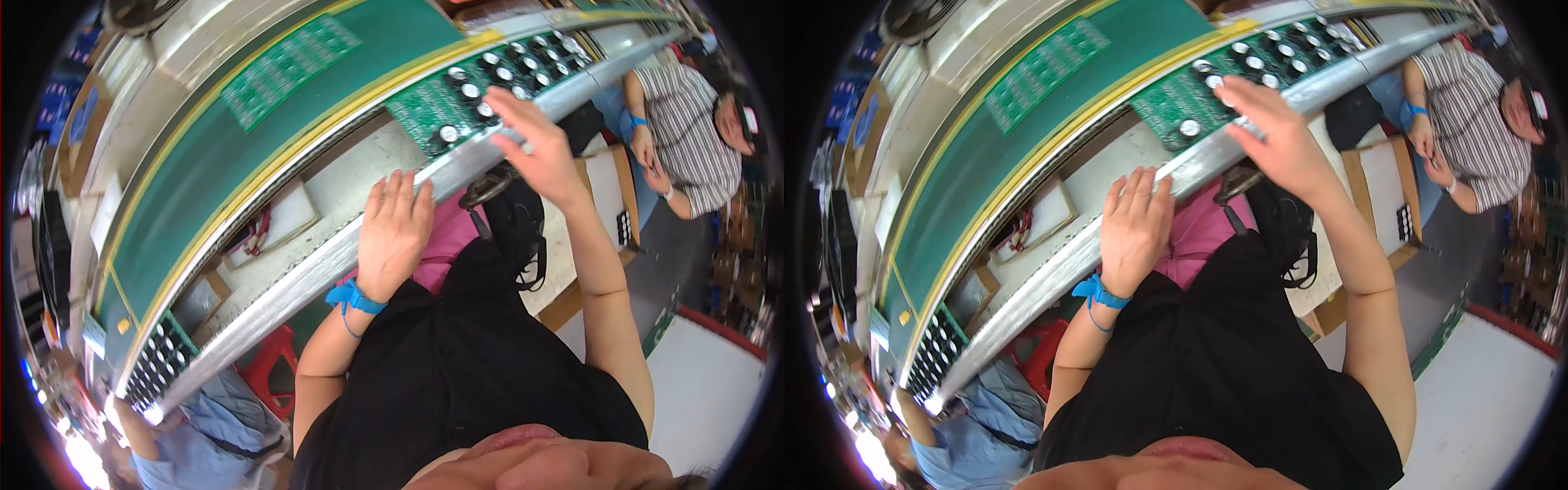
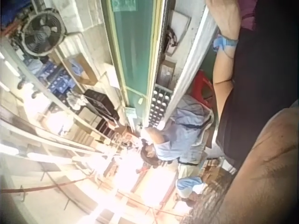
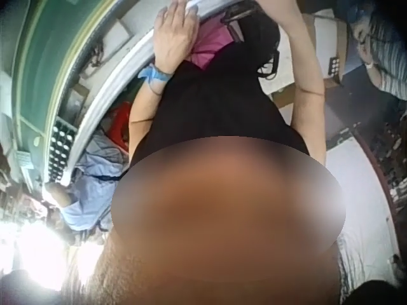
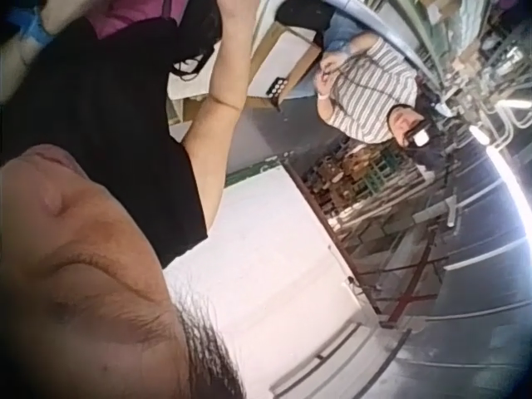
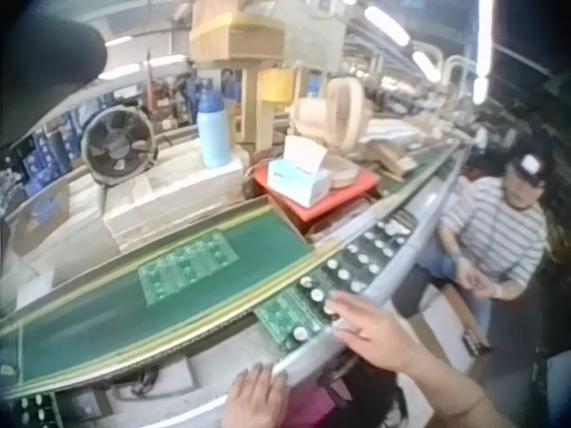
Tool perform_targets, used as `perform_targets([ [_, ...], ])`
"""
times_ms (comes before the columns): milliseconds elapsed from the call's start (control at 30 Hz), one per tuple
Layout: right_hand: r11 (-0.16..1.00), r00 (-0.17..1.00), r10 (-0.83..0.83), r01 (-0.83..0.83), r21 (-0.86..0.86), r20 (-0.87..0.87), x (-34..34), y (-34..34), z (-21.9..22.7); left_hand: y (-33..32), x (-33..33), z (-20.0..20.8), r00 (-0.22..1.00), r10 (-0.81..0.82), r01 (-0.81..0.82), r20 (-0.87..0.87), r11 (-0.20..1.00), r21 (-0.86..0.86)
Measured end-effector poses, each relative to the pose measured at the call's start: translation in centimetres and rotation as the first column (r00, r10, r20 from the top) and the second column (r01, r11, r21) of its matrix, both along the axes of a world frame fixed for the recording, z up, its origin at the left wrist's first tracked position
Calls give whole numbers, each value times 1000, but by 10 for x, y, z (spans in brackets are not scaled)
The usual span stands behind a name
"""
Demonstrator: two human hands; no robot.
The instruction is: The person assembles electronic components, including capacitors and switches, onto a printed circuit board by hand on an assembly line.
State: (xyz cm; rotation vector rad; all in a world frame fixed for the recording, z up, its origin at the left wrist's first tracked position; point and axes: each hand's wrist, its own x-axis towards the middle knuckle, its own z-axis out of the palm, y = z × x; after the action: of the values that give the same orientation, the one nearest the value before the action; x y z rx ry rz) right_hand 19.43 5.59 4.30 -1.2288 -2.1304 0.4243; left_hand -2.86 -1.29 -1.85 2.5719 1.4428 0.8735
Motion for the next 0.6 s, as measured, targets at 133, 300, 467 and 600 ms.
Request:
perform_targets([
  [133, 937, 932, -347, 341, -76, -103, 94, -31, 11, 0, 4, 3, 1000, -3, 3, 0, 1000, -5],
  [300, 738, 715, -673, 628, -247, -190, 244, -98, -40, -2, 5, 8, 999, 19, -21, -39, 999, -32],
  [467, 517, 541, -840, 776, -362, -42, 301, -160, -89, -2, 5, 5, 996, 19, -25, -92, 997, -74],
  [600, 511, 585, -805, 771, -381, 104, 288, -176, -121, -1, 9, 6, 995, 31, -37, -96, 997, -65],
])
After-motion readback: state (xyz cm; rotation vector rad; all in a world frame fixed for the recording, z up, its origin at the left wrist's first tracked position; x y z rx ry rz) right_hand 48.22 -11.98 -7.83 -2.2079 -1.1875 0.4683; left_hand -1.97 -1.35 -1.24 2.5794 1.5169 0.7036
